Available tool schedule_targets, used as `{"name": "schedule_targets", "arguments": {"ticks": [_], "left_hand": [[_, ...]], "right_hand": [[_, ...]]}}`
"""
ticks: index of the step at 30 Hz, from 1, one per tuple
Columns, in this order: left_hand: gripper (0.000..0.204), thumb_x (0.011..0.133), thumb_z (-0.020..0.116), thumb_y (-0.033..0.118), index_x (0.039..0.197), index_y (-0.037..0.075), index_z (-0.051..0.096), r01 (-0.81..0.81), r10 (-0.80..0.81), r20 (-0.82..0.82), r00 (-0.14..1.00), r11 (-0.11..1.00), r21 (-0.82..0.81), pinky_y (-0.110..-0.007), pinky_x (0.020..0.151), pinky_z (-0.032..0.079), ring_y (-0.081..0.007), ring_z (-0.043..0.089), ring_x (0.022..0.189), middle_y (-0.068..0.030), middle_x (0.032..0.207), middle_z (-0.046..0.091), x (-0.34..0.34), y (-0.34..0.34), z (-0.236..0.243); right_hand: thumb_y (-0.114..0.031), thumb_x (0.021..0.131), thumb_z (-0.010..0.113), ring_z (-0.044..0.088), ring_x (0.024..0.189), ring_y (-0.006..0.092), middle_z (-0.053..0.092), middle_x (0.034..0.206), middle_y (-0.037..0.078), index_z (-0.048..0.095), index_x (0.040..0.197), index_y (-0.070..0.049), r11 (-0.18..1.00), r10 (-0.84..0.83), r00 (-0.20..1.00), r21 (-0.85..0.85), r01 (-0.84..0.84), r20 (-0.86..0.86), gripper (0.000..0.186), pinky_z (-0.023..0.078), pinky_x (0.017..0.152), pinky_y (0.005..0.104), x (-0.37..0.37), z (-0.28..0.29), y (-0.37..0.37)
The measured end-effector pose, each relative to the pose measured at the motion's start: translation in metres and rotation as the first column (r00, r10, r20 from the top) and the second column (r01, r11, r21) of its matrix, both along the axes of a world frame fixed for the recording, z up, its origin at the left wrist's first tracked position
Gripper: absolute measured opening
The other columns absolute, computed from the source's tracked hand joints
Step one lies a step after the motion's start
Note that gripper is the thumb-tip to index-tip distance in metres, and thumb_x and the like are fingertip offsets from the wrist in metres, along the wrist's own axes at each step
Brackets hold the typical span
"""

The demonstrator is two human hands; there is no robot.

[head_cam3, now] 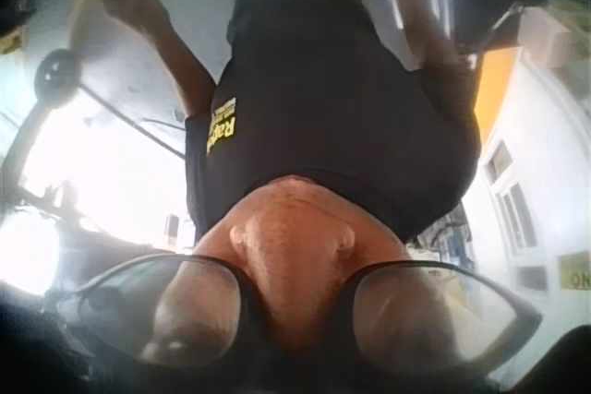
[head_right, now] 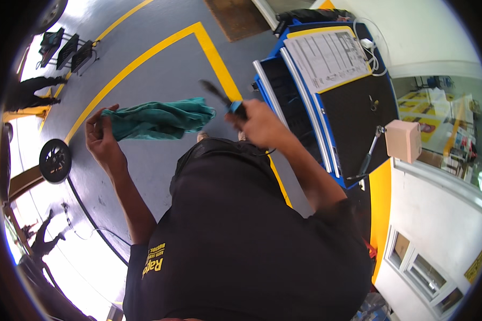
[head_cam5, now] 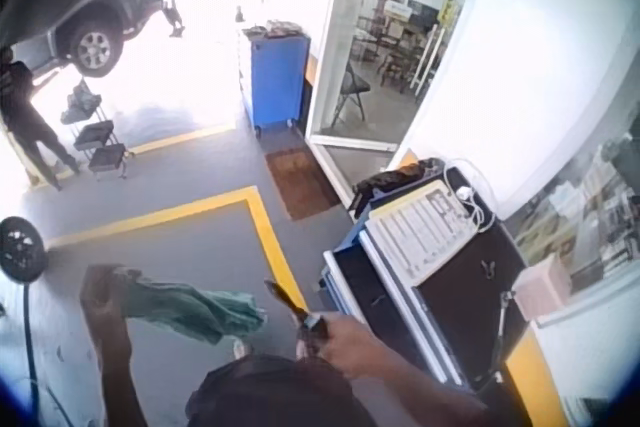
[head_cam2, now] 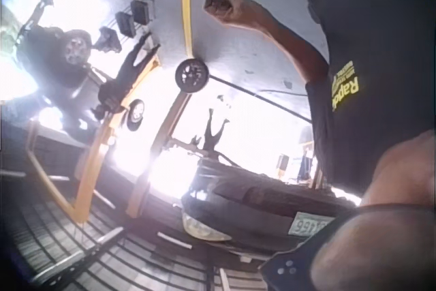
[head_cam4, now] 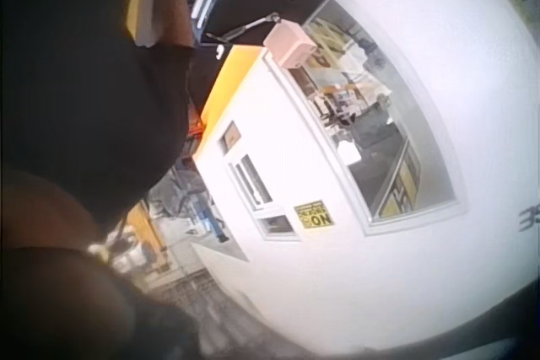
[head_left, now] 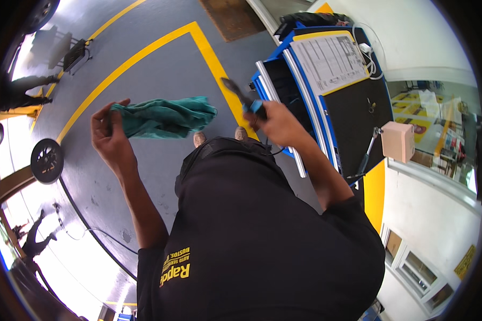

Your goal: The person cleans tools with a cloth, selects a wrench from a toolbox, and then uses a cloth and pliers to work on a car's brake assembly while the vehicle is on a lift.

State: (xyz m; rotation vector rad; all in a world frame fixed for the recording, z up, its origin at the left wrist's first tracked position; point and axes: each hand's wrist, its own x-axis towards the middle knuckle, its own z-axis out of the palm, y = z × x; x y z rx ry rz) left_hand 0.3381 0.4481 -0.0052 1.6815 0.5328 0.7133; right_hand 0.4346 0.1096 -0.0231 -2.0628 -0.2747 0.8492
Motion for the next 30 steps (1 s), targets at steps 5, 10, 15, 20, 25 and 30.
{"name": "schedule_targets", "arguments": {"ticks": [5,10,15,20,25,30], "left_hand": [[0.016,0.106,0.068,0.013,0.118,0.002,0.069,0.199,-0.185,-0.162,0.969,0.977,0.076,-0.028,0.088,0.055,-0.0142,0.071,0.096,-0.0076,0.105,0.075,0.008,-0.033,-0.013],[0.021,0.103,0.067,0.015,0.116,-0.001,0.073,0.328,-0.351,-0.149,0.924,0.931,-0.158,-0.026,0.083,0.053,-0.0096,0.067,0.090,-0.0040,0.101,0.073,0.016,-0.055,0.000],[0.023,0.104,0.066,0.015,0.115,-0.003,0.075,0.307,-0.389,-0.093,0.917,0.834,-0.458,-0.025,0.083,0.053,-0.0092,0.068,0.088,-0.0039,0.097,0.074,0.013,-0.050,0.016],[0.021,0.105,0.064,0.015,0.114,-0.002,0.073,0.298,-0.396,-0.081,0.915,0.796,-0.527,-0.026,0.083,0.057,-0.0112,0.071,0.087,-0.0046,0.096,0.073,0.010,-0.053,0.020],[0.019,0.105,0.065,0.016,0.110,-0.001,0.073,0.364,-0.451,-0.031,0.892,0.758,-0.541,-0.025,0.082,0.055,-0.0091,0.069,0.088,-0.0038,0.096,0.073,0.013,-0.067,0.032],[0.019,0.106,0.065,0.018,0.107,0.000,0.071,0.314,-0.368,-0.074,0.927,0.868,-0.385,-0.025,0.082,0.053,-0.0079,0.067,0.089,-0.0031,0.095,0.073,-0.005,-0.061,0.048]], "right_hand": [[-0.031,0.092,0.077,0.071,0.112,0.0475,0.074,0.112,0.033,0.071,0.113,0.008,0.836,-0.181,0.924,-0.443,0.325,0.337,0.044,0.056,0.097,0.0499,0.049,-0.177,-0.093],[-0.025,0.092,0.074,0.064,0.124,0.0513,0.066,0.127,0.039,0.062,0.125,0.010,0.661,-0.288,0.876,-0.582,0.474,0.387,0.050,0.051,0.108,0.0533,0.030,-0.302,-0.161],[-0.026,0.097,0.073,0.060,0.127,0.0498,0.062,0.135,0.035,0.059,0.137,0.005,0.593,-0.243,0.882,-0.658,0.464,0.404,0.053,0.049,0.110,0.0526,0.011,-0.302,-0.143],[-0.029,0.104,0.069,0.074,0.115,0.0351,0.076,0.122,0.022,0.072,0.129,0.003,0.975,-0.204,0.907,-0.011,0.223,0.369,0.041,0.057,0.101,0.0430,0.052,-0.149,-0.057],[-0.024,0.101,0.076,0.075,0.109,0.0290,0.076,0.117,0.019,0.071,0.127,0.001,0.862,0.052,0.878,0.423,-0.280,0.476,0.036,0.057,0.097,0.0402,0.022,0.018,0.064],[-0.024,0.100,0.077,0.074,0.091,0.0278,0.077,0.098,0.016,0.072,0.117,0.000,0.847,0.150,0.928,0.441,-0.299,0.341,0.030,0.058,0.086,0.0386,0.006,0.058,0.099]]}}
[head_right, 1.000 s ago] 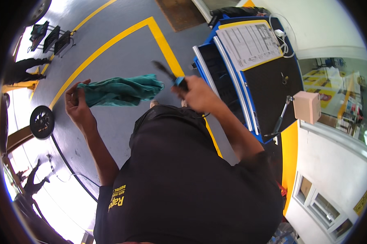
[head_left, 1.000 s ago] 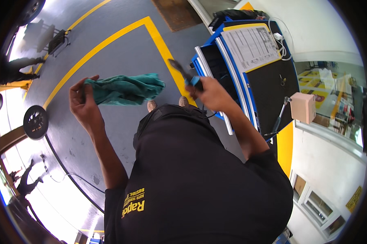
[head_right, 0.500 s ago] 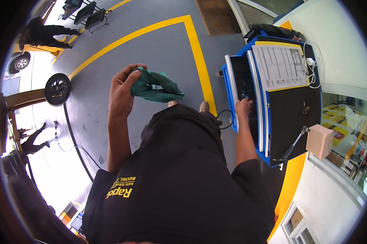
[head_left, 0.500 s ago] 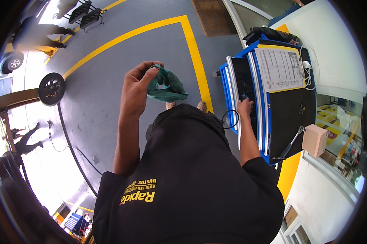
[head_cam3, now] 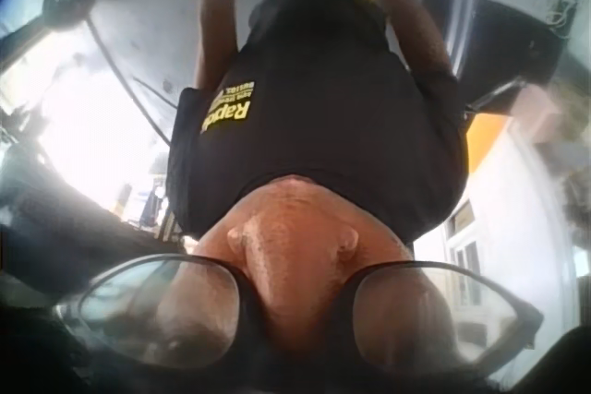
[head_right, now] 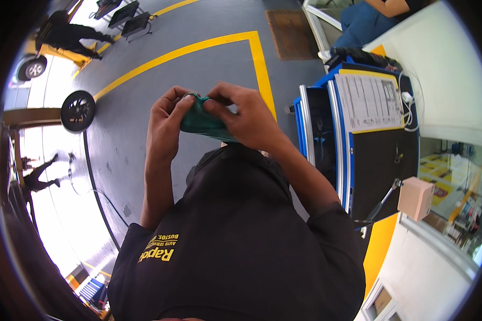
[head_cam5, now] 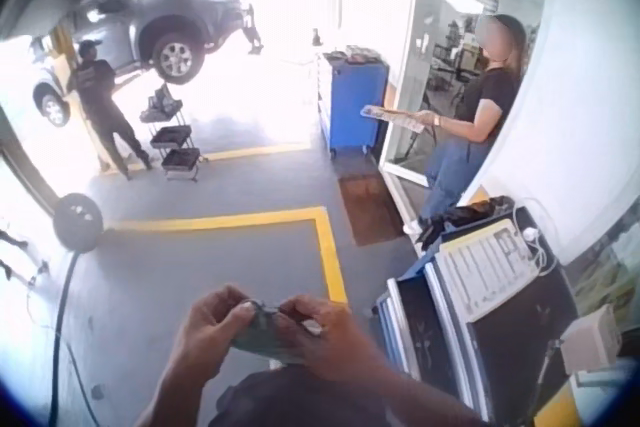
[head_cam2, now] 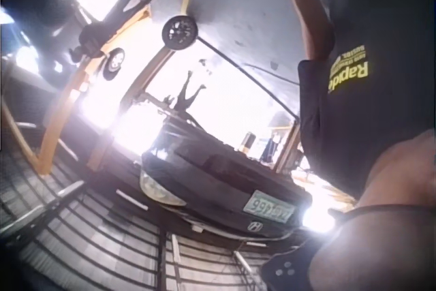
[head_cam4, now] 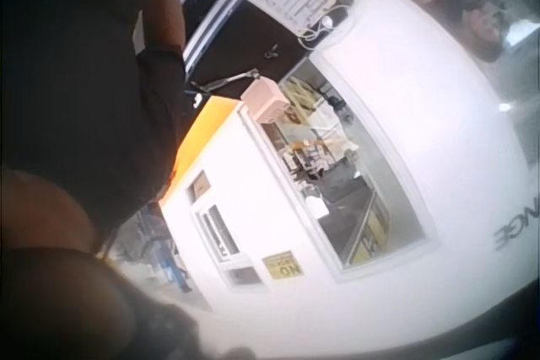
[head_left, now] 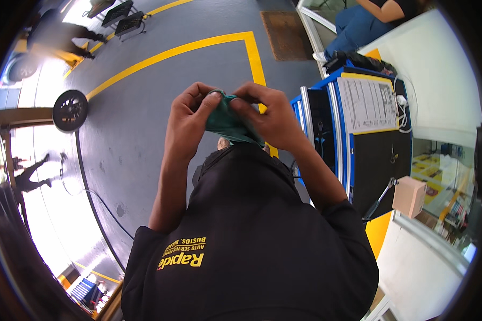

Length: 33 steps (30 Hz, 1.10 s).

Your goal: The person cleans tools with a cloth, selects a wrench from a toolbox, and then uses a cloth and pliers to work on a car's brake assembly while the vehicle is on a lift.

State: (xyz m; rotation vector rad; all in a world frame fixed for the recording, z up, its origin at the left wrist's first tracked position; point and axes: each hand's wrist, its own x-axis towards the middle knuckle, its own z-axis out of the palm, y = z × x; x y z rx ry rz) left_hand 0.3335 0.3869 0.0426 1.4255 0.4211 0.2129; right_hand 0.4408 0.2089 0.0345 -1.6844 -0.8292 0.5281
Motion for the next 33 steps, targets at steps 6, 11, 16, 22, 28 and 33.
{"name": "schedule_targets", "arguments": {"ticks": [6,11,16,22,28,33], "left_hand": [[0.019,0.108,0.061,0.019,0.110,0.001,0.068,0.105,-0.111,0.001,0.994,0.948,0.302,-0.027,0.078,0.050,-0.0069,0.061,0.084,-0.0003,0.091,0.069,-0.019,0.001,0.013],[0.023,0.107,0.068,0.022,0.101,0.001,0.062,0.220,-0.229,-0.064,0.971,0.768,0.602,-0.035,0.068,0.049,-0.0175,0.060,0.070,-0.0095,0.082,0.064,-0.023,-0.003,0.029],[0.023,0.102,0.072,0.021,0.095,0.002,0.060,0.285,-0.445,0.007,0.896,0.586,0.758,-0.042,0.063,0.046,-0.0310,0.056,0.065,-0.0122,0.078,0.057,-0.028,0.004,0.041],[0.019,0.099,0.074,0.016,0.091,0.003,0.063,0.360,-0.617,0.022,0.786,0.487,0.796,-0.042,0.064,0.048,-0.0300,0.059,0.070,-0.0103,0.081,0.058,-0.033,-0.004,0.067],[0.006,0.099,0.070,0.005,0.095,0.002,0.066,0.210,-0.529,0.158,0.834,0.568,0.796,-0.040,0.070,0.051,-0.0264,0.062,0.078,-0.0095,0.086,0.061,-0.024,-0.029,0.055],[0.005,0.099,0.067,0.002,0.097,0.000,0.064,0.347,-0.450,0.103,0.887,0.798,0.493,-0.039,0.071,0.050,-0.0276,0.061,0.077,-0.0101,0.085,0.060,-0.022,-0.072,0.032]], "right_hand": [[-0.021,0.106,0.067,0.074,0.085,0.0273,0.075,0.093,0.019,0.070,0.112,0.002,1.000,0.025,1.000,-0.001,-0.025,0.003,0.024,0.058,0.081,0.0374,-0.007,0.016,0.000],[-0.016,0.106,0.061,0.074,0.086,0.0344,0.073,0.094,0.022,0.066,0.110,0.004,0.997,0.051,0.991,-0.059,-0.044,0.124,0.021,0.056,0.080,0.0414,-0.014,0.035,-0.001],[-0.016,0.105,0.062,0.069,0.086,0.0412,0.068,0.094,0.022,0.058,0.111,-0.001,0.968,0.246,0.949,-0.095,-0.231,0.196,0.017,0.053,0.077,0.0468,-0.016,0.047,-0.020],[-0.009,0.101,0.070,0.070,0.081,0.0285,0.069,0.092,0.015,0.064,0.108,-0.002,0.945,0.322,0.902,-0.041,-0.324,0.288,0.012,0.052,0.070,0.0365,-0.021,0.065,-0.044],[-0.005,0.101,0.069,0.067,0.079,0.0257,0.066,0.093,0.014,0.064,0.109,-0.002,0.977,0.150,0.945,0.104,-0.187,0.290,0.010,0.051,0.071,0.0348,-0.026,0.057,-0.060],[-0.001,0.097,0.065,0.064,0.077,0.0248,0.062,0.090,0.012,0.062,0.107,-0.001,0.995,0.099,0.993,0.020,-0.100,0.065,0.010,0.051,0.071,0.0360,-0.034,0.041,-0.095]]}}
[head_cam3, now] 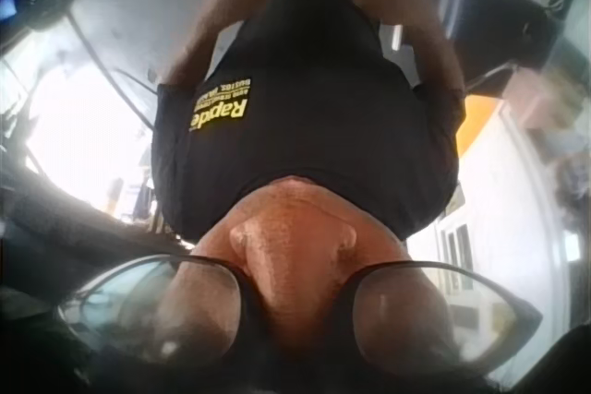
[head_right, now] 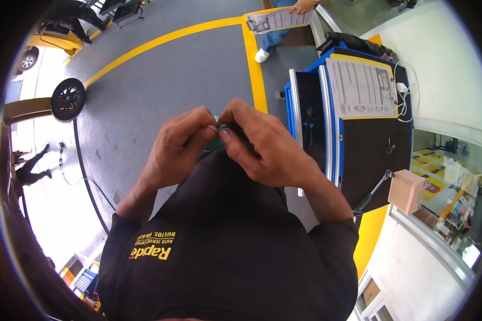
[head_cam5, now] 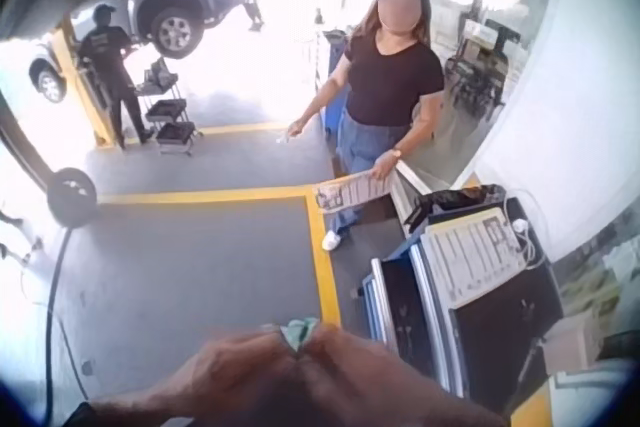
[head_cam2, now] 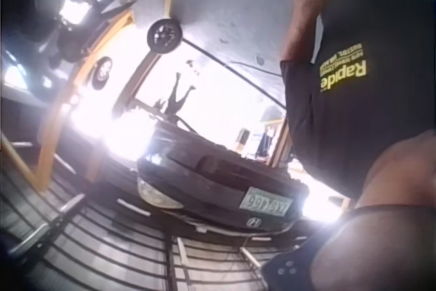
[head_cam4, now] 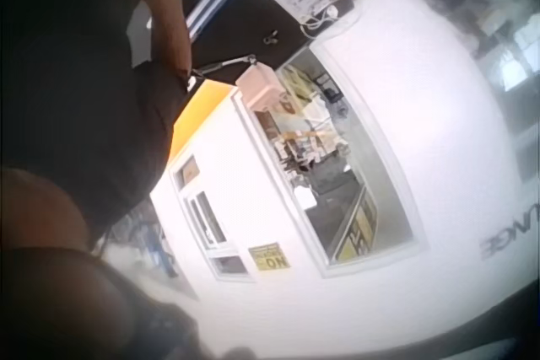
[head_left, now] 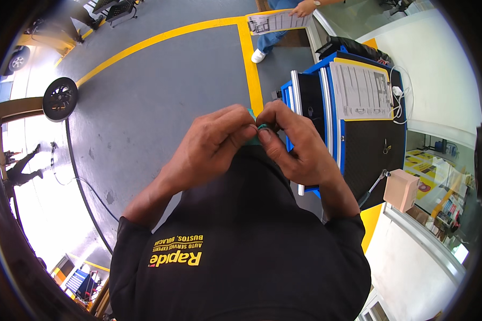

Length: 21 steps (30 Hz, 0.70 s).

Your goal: The person cleans tools with a cloth, selects a wrench from a toolbox, and then uses a cloth and pliers to work on a car's brake assembly while the vehicle is on a lift.

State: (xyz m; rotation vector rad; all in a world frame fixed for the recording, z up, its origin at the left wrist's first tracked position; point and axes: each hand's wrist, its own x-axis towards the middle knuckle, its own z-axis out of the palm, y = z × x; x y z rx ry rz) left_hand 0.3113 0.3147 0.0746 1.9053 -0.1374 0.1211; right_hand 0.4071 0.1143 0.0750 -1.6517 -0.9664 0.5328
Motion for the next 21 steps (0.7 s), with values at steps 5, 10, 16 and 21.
{"name": "schedule_targets", "arguments": {"ticks": [5,10,16,21], "left_hand": [[0.018,0.096,0.074,0.012,0.088,0.006,0.059,0.128,-0.143,0.042,0.989,0.959,0.252,-0.040,0.065,0.049,-0.0296,0.060,0.075,-0.0080,0.082,0.056,0.000,-0.035,-0.012],[0.024,0.087,0.082,0.017,0.081,0.013,0.058,0.206,-0.307,0.123,0.944,0.836,0.508,-0.038,0.078,0.052,-0.0206,0.062,0.076,0.0004,0.081,0.058,-0.014,-0.050,-0.006],[0.030,0.080,0.089,0.024,0.074,0.016,0.060,0.288,-0.441,0.288,0.850,0.847,0.447,-0.039,0.092,0.052,-0.0128,0.060,0.070,0.0049,0.074,0.061,-0.053,-0.053,0.016],[0.035,0.085,0.088,0.031,0.071,0.013,0.062,0.313,-0.439,0.332,0.835,0.875,0.370,-0.039,0.082,0.060,-0.0128,0.064,0.071,0.0036,0.073,0.064,-0.084,-0.050,0.012]], "right_hand": [[0.003,0.083,0.062,0.060,0.074,0.0317,0.056,0.086,0.013,0.059,0.098,-0.001,0.988,0.143,0.984,0.043,-0.148,0.105,0.016,0.050,0.066,0.0401,0.007,-0.019,-0.038],[-0.005,0.082,0.069,0.064,0.081,0.0341,0.057,0.089,0.013,0.058,0.097,-0.004,0.942,0.322,0.944,0.073,-0.327,0.068,0.019,0.050,0.071,0.0437,0.007,-0.026,-0.065],[-0.011,0.079,0.073,0.062,0.065,0.0286,0.055,0.073,0.006,0.056,0.083,-0.009,0.908,0.366,0.913,0.147,-0.393,0.182,0.017,0.046,0.058,0.0408,-0.014,-0.004,-0.097],[-0.005,0.075,0.069,0.055,0.054,0.0281,0.047,0.066,0.005,0.054,0.076,-0.008,0.895,0.313,0.934,0.277,-0.350,0.169,0.016,0.042,0.051,0.0412,-0.041,0.001,-0.112]]}}
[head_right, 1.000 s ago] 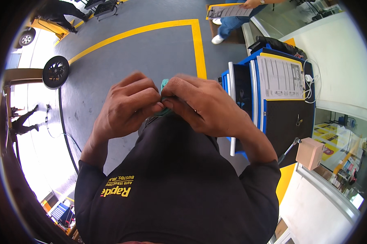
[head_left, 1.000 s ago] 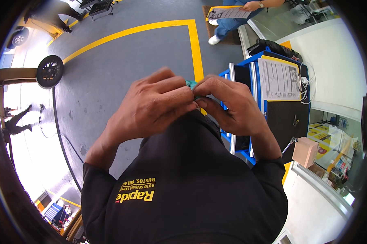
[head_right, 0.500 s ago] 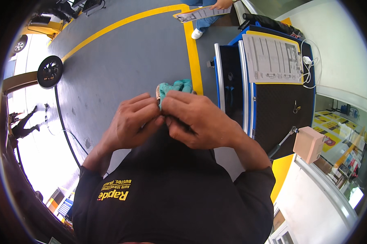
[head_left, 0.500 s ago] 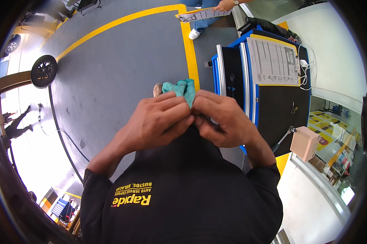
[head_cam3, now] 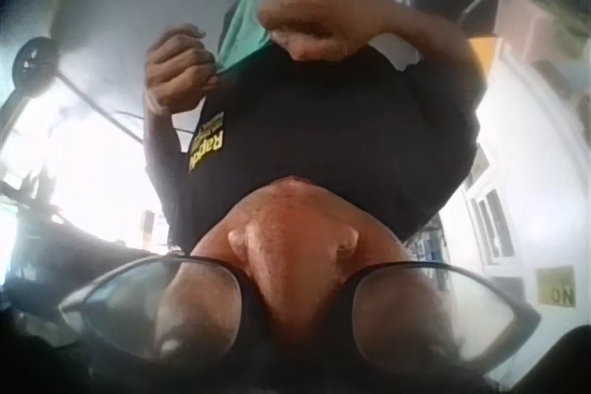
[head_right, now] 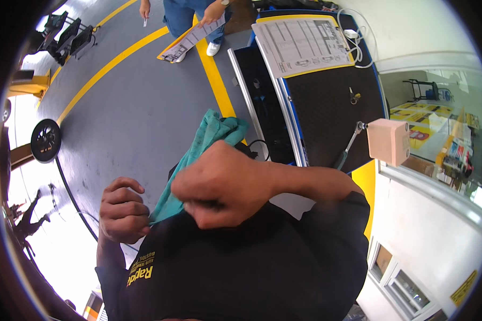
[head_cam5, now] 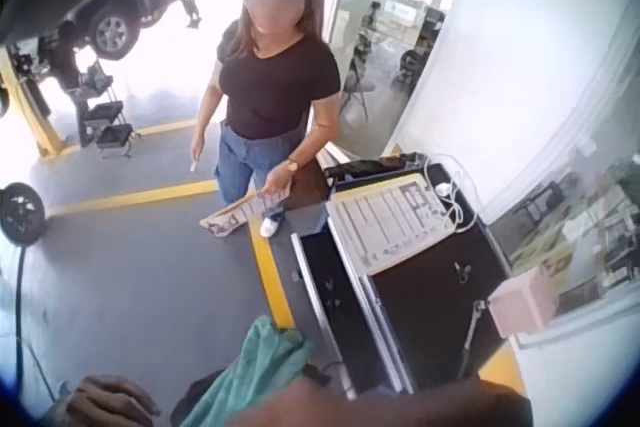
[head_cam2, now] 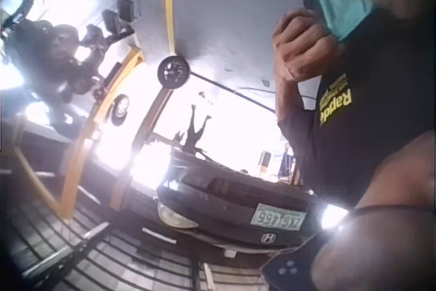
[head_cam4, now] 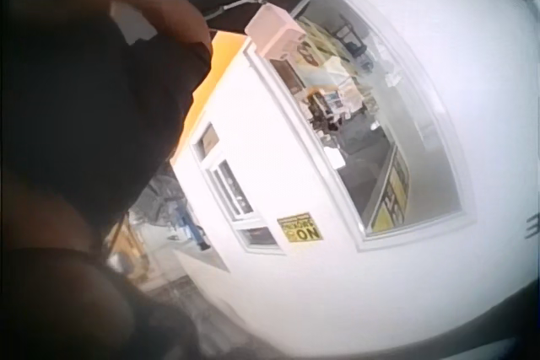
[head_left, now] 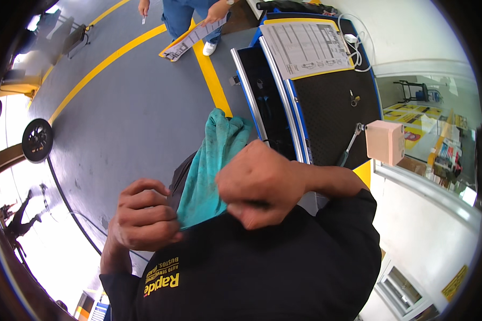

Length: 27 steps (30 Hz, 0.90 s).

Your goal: The person cleans tools with a cloth, selects a wrench from a toolbox, and then uses a cloth and pliers to work on a car's brake assembly while the vehicle is on a lift.

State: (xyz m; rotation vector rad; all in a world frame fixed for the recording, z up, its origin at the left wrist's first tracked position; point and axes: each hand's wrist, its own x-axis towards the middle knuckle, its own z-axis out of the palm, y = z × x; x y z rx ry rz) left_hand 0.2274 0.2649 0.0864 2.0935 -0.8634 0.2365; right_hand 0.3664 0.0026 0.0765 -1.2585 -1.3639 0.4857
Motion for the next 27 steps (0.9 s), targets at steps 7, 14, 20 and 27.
{"name": "schedule_targets", "arguments": {"ticks": [7,14,20,27], "left_hand": [[0.037,0.111,0.060,0.034,0.089,0.004,0.060,-0.456,0.351,-0.318,0.881,0.808,-0.372,-0.037,0.073,0.060,-0.0183,0.065,0.073,-0.0095,0.084,0.067,-0.066,-0.006,-0.008],[0.025,0.113,0.057,0.024,0.103,0.002,0.058,-0.592,0.429,-0.439,0.790,0.721,-0.360,-0.027,0.068,0.045,-0.0113,0.056,0.078,-0.0090,0.094,0.067,-0.133,-0.032,-0.041],[0.019,0.104,0.072,0.021,0.112,0.006,0.064,-0.568,0.449,-0.499,0.741,0.816,-0.109,-0.031,0.060,0.048,-0.0142,0.064,0.067,-0.0057,0.082,0.066,-0.160,-0.063,-0.035],[0.008,0.096,0.077,0.015,0.101,0.012,0.071,-0.351,0.446,-0.298,0.844,0.879,0.321,-0.041,0.060,0.053,-0.0279,0.071,0.071,-0.0061,0.087,0.068,-0.171,-0.077,-0.019]], "right_hand": [[-0.024,0.091,0.082,0.066,0.062,0.0267,0.061,0.072,0.004,0.061,0.093,-0.011,0.976,-0.139,0.950,-0.123,0.179,0.279,0.025,0.048,0.057,0.0388,-0.060,0.017,0.020],[-0.029,0.094,0.080,0.074,0.076,0.0279,0.071,0.087,0.005,0.067,0.104,-0.011,0.880,-0.318,0.826,-0.179,0.440,0.466,0.023,0.055,0.065,0.0376,-0.135,-0.004,0.017],[-0.025,0.092,0.083,0.072,0.077,0.0289,0.069,0.089,0.006,0.068,0.105,-0.010,0.818,-0.393,0.811,-0.239,0.524,0.432,0.025,0.056,0.066,0.0389,-0.193,-0.018,-0.006],[-0.024,0.100,0.072,0.073,0.085,0.0307,0.069,0.096,0.009,0.063,0.103,-0.007,0.885,-0.257,0.879,-0.268,0.381,0.401,0.020,0.056,0.072,0.0434,-0.197,-0.018,-0.036]]}}
